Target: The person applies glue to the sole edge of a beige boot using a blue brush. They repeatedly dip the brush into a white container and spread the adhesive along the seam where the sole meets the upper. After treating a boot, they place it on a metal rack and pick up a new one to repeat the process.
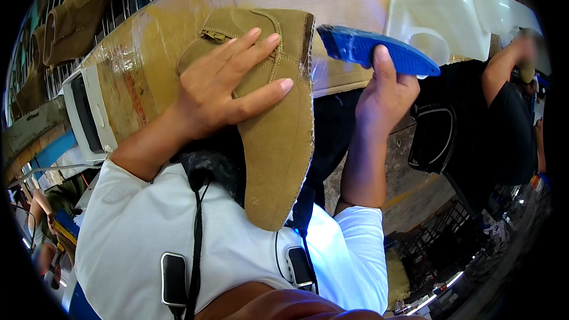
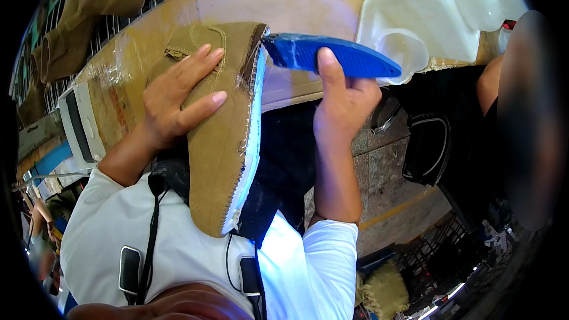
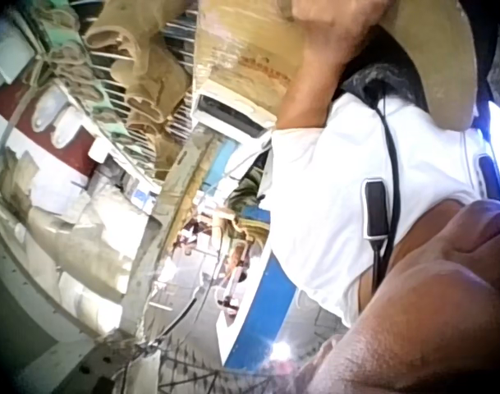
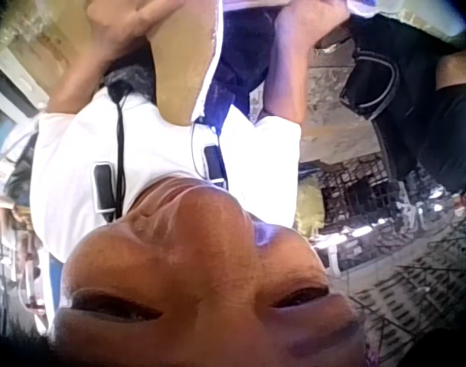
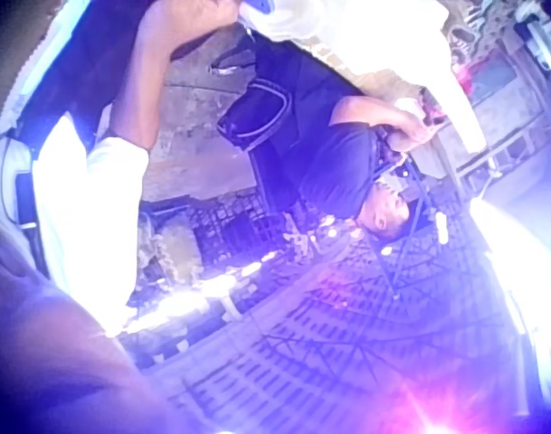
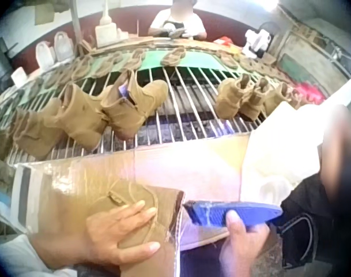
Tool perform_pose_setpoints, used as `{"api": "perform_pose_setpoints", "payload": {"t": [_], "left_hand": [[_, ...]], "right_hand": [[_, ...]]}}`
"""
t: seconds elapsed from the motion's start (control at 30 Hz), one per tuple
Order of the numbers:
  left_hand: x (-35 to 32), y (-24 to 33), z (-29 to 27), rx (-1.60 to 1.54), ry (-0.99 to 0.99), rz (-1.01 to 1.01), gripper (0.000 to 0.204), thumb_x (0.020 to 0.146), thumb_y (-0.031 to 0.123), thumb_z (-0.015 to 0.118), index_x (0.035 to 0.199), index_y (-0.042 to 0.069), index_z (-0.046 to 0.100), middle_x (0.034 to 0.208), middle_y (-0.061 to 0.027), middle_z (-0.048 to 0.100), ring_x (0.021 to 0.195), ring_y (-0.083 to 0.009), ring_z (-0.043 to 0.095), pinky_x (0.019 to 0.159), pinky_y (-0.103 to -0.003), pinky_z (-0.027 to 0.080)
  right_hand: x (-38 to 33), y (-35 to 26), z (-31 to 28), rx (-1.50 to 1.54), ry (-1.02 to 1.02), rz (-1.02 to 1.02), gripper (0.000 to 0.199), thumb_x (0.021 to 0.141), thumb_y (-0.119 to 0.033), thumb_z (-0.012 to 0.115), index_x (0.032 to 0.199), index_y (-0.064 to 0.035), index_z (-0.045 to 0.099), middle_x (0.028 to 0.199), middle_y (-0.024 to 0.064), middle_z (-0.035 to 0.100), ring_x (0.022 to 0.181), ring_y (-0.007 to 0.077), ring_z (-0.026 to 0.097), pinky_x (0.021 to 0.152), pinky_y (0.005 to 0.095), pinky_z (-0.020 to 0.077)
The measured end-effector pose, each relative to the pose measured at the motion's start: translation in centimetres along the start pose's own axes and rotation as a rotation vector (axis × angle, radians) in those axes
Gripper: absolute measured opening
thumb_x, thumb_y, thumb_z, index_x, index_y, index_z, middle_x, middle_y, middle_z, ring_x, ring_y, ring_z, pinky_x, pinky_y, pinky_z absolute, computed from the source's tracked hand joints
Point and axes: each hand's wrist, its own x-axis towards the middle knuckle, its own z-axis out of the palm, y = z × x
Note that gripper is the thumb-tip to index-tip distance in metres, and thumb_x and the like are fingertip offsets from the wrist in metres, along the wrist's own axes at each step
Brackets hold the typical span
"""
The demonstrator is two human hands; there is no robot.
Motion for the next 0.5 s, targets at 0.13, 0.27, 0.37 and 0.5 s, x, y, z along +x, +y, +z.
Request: {"api": "perform_pose_setpoints", "payload": {"t": [0.13,0.27,0.37,0.5], "left_hand": [[0.1,0.1,-0.4,0.001,-0.036,0.01,0.033,0.076,0.015,0.061,0.107,0.023,0.056,0.114,-0.0179,0.059,0.1,-0.0335,0.06,0.077,-0.037,0.053],[0.1,0.2,-0.7,-0.026,-0.082,0.01,0.03,0.076,0.012,0.064,0.104,0.017,0.053,0.112,-0.0233,0.058,0.1,-0.0385,0.059,0.081,-0.042,0.051],[0.0,0.2,-0.6,-0.026,-0.077,0.012,0.03,0.076,0.012,0.064,0.104,0.017,0.054,0.112,-0.0234,0.058,0.1,-0.0388,0.059,0.081,-0.042,0.051],[-0.1,0.2,-0.1,0.02,-0.014,-0.001,0.035,0.075,0.017,0.061,0.109,0.026,0.057,0.114,-0.0157,0.059,0.1,-0.0305,0.06,0.076,-0.034,0.054]], "right_hand": [[0.3,0.8,0.9,0.005,-0.032,0.024,0.015,0.081,-0.01,0.066,0.085,0.0034,0.06,0.077,0.0039,0.059,0.07,0.0094,0.054,0.066,0.0232,0.0439],[-0.8,-0.7,0.2,-0.006,-0.135,0.046,0.014,0.081,-0.004,0.06,0.091,0.006,0.058,0.086,0.0075,0.059,0.078,0.0131,0.055,0.074,0.0274,0.0433],[-1.2,-1.4,-0.4,0.088,-0.142,0.07,0.016,0.081,-0.002,0.058,0.094,0.0068,0.058,0.09,0.0084,0.059,0.083,0.0142,0.055,0.08,0.0289,0.0426],[-0.1,-0.2,0.2,-0.011,0.004,0.026,0.015,0.081,-0.01,0.066,0.086,0.0025,0.06,0.08,0.0033,0.06,0.072,0.0089,0.054,0.068,0.0237,0.0435]]}}
